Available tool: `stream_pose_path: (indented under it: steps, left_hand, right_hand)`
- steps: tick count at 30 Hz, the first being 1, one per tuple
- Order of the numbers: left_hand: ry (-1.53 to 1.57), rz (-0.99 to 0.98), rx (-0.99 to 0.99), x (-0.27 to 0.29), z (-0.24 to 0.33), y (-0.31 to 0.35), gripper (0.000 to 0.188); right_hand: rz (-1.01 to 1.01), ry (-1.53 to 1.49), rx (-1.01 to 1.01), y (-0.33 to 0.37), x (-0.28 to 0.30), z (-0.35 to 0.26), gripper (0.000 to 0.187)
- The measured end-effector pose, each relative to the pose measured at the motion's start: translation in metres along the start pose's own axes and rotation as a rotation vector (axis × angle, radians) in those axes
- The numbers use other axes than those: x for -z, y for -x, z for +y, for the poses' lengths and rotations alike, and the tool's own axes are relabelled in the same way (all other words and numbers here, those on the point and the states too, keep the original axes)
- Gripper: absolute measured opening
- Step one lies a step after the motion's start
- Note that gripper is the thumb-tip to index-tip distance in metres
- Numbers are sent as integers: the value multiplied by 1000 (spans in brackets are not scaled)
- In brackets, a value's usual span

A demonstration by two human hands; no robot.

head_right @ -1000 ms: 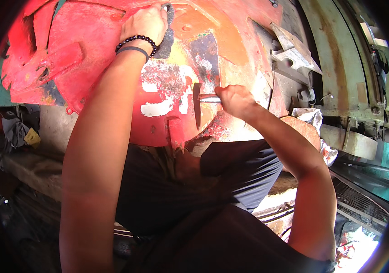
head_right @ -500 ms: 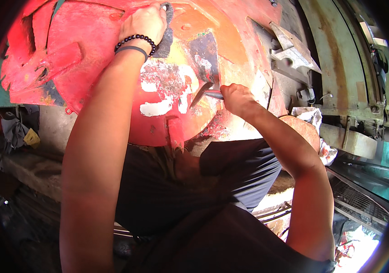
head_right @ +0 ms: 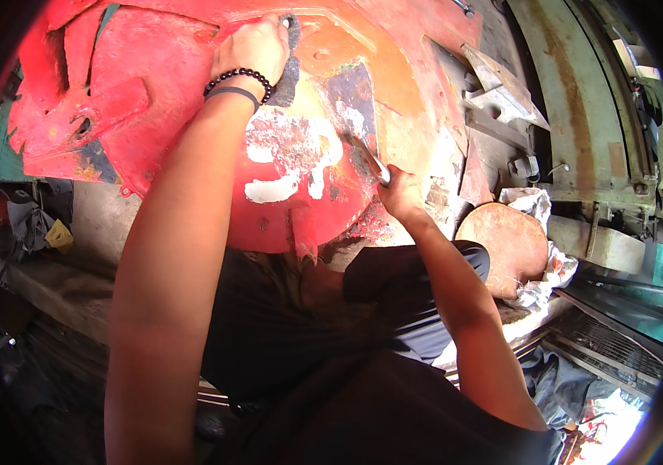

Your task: The person scrapes paint off a red metal part using a metal scraper and a cloth. They repeatedly scrape and wipe the same area, removing flakes of paint. Another person is visible in the background working on a separate task.

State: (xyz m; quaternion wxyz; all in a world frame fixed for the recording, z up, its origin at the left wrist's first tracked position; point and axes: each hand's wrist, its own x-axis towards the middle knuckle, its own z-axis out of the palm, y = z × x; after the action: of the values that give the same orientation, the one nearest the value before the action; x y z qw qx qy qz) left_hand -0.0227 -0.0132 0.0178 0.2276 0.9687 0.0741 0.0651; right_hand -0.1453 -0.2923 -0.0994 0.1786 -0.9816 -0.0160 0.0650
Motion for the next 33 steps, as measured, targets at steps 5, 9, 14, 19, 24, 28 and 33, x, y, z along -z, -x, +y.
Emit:
stream_pose_path:
  steps: [5,9,14,19,24,28,33]
  left_hand:
    - [82,86,-56,-2,-1,2,37]
    - [1,69,-15,-1,2,2,36]
    - [8,72,-48,-1,0,3,36]
    - [-3,71,-30,-2,1,2,35]
    - [-12,105,-41,-1,-1,5,36]
    - [45,83,-48,-1,1,2,36]
    - [17,5,-25,2,3,0,38]
  right_hand:
    - [133,-77,2,2,-11,17,20]
    - [16,-66,4,-5,-17,22,23]
    - [1,-105,26,-1,-20,21,26]
    - [-30,-152,-58,-4,-19,19,25]
    - [4,-141,-34,4,-24,19,26]
    - [92,-189,14,10,-22,17,22]
    - [25,-70,-82,-4,-21,5,23]
